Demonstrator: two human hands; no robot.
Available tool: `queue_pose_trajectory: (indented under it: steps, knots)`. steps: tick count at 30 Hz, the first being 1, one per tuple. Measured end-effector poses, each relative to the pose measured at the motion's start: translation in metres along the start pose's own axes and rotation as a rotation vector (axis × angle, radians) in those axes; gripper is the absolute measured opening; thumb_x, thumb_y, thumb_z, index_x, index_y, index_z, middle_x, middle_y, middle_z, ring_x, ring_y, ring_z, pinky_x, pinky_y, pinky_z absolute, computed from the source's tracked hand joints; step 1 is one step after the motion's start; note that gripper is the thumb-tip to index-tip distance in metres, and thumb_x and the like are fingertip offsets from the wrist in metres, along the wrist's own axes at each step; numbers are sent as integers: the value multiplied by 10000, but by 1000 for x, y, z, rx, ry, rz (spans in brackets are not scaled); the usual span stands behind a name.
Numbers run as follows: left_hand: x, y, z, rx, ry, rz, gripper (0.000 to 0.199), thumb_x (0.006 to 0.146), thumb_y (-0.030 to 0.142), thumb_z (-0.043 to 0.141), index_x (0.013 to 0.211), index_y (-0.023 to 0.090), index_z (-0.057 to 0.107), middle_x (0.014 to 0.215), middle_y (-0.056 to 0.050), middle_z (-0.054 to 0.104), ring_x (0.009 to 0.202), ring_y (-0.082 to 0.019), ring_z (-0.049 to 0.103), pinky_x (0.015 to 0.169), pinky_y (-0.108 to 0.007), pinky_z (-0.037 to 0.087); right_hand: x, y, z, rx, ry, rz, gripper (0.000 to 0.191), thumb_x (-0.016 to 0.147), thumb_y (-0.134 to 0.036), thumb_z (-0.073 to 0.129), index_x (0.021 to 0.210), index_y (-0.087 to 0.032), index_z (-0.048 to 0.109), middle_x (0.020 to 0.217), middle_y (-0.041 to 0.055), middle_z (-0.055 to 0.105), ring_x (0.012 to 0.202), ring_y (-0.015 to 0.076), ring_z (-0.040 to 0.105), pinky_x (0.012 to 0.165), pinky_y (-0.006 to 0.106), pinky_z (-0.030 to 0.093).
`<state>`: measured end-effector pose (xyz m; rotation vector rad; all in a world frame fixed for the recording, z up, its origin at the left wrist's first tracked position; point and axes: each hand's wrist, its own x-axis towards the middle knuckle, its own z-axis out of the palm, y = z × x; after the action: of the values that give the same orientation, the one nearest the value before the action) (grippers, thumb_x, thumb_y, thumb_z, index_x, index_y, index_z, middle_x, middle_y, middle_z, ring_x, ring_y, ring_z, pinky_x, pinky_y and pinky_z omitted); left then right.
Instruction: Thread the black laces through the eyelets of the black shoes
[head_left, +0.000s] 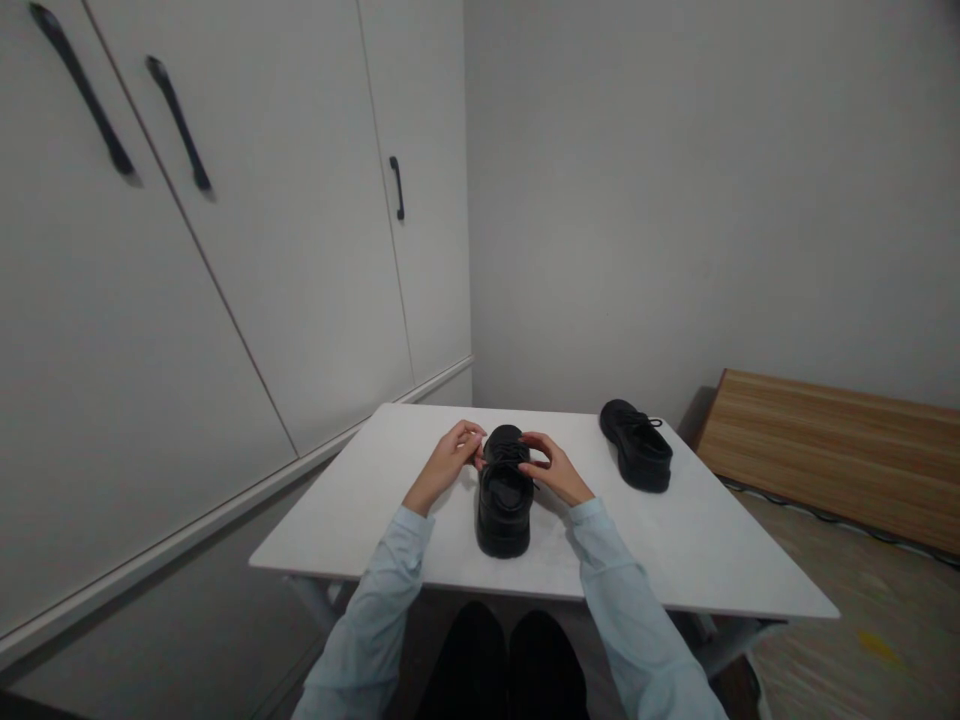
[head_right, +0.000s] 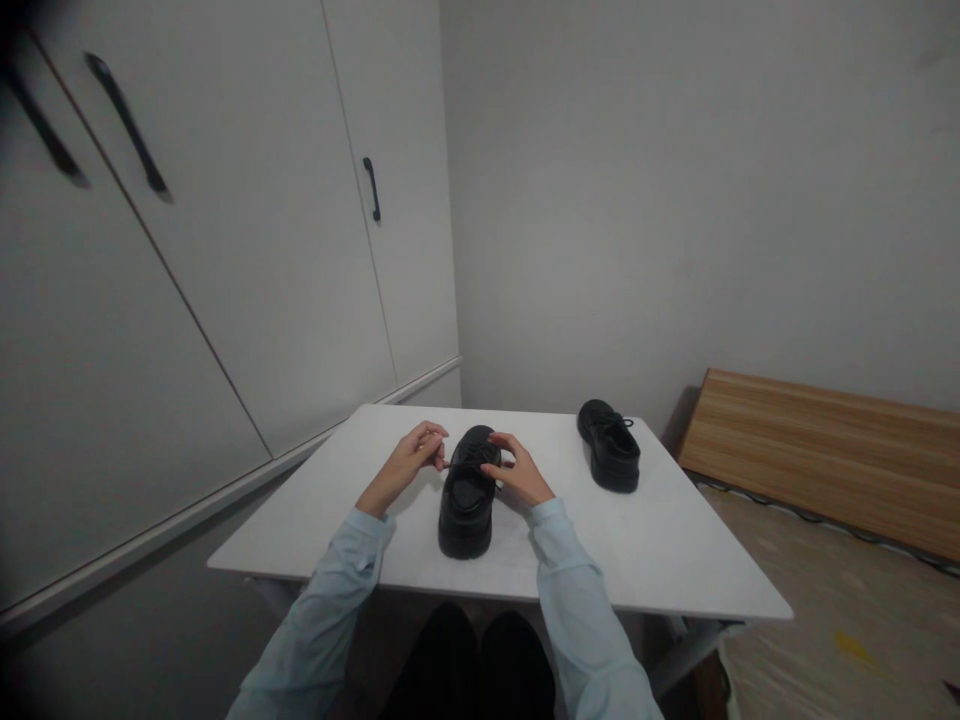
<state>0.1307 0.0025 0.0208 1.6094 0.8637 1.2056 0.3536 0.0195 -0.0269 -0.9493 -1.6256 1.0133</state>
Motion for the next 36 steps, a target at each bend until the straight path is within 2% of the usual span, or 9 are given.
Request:
queue_pose_trajectory:
  steps: [3, 9, 13, 15, 18, 23, 26, 29, 36]
  knots:
    - [8, 2, -1, -11, 43, -18, 366, 818, 493, 514, 970, 159, 522, 720, 6, 566, 549, -97, 579, 576, -239, 491, 2, 1, 1, 38, 18, -9, 493, 681, -392, 706, 1125, -247, 550, 1221, 86, 585, 1175, 256, 507, 877, 398, 463]
    - [27, -2, 4, 126, 151, 10, 325, 778, 467, 557, 862, 154, 588, 699, -9, 590, 581, -113, 572, 595, -248, 485, 10, -1, 2, 133, 84, 20, 343, 787, -508, 559, 978, -231, 625, 1076, 77, 653, 1057, 243, 583, 813, 371, 494]
    - [36, -15, 12, 292, 189, 13, 276, 762, 425, 577, 843, 164, 610, 679, -1, 604, 533, -109, 524, 532, -231, 420, 15, -2, 1, 117, 113, 38, 331, 765, -520, 581, 896, -219, 627, 986, 69, 674, 972, 222, 610, 749, 332, 504]
    - [38, -23, 16, 352, 215, 31, 246, 758, 399, 583, 825, 166, 622, 692, -1, 610, 567, -115, 521, 554, -232, 407, 18, -1, 1, 85, 126, 27, 335, 745, -519, 599, 866, -208, 626, 953, 65, 677, 916, 209, 616, 719, 318, 504]
    - [38, -32, 22, 402, 267, 59, 214, 740, 377, 610, 758, 164, 625, 654, 11, 587, 615, -122, 511, 602, -233, 397, 25, 4, -1, 30, 144, 11, 342, 708, -515, 628, 806, -188, 635, 883, 60, 679, 822, 192, 616, 670, 301, 496]
    - [36, -46, 26, 428, 339, 110, 220, 688, 373, 674, 672, 159, 625, 621, 19, 548, 605, -119, 475, 596, -235, 369, 37, 9, -4, -74, 186, -3, 324, 659, -493, 666, 704, -172, 660, 736, 49, 675, 697, 179, 602, 643, 305, 475]
    - [36, -53, 24, 411, 337, 131, 211, 683, 366, 680, 683, 157, 653, 685, -7, 602, 626, -125, 492, 627, -249, 386, 41, 8, -3, -144, 177, -21, 311, 652, -482, 677, 666, -172, 670, 715, 54, 681, 664, 177, 595, 654, 312, 467]
    - [37, -57, 21, 386, 316, 96, 200, 687, 356, 670, 705, 156, 674, 727, -25, 639, 628, -129, 504, 634, -259, 399, 43, 8, -2, -183, 152, -37, 307, 645, -477, 688, 641, -171, 668, 709, 58, 680, 654, 176, 589, 636, 307, 466]
    - [40, -61, 20, 345, 241, 76, 154, 713, 305, 631, 711, 152, 641, 744, -22, 636, 671, -140, 529, 672, -269, 420, 46, 22, -5, -122, 41, -33, 292, 657, -459, 686, 678, -172, 637, 633, 15, 616, 597, 153, 560, 567, 281, 462]
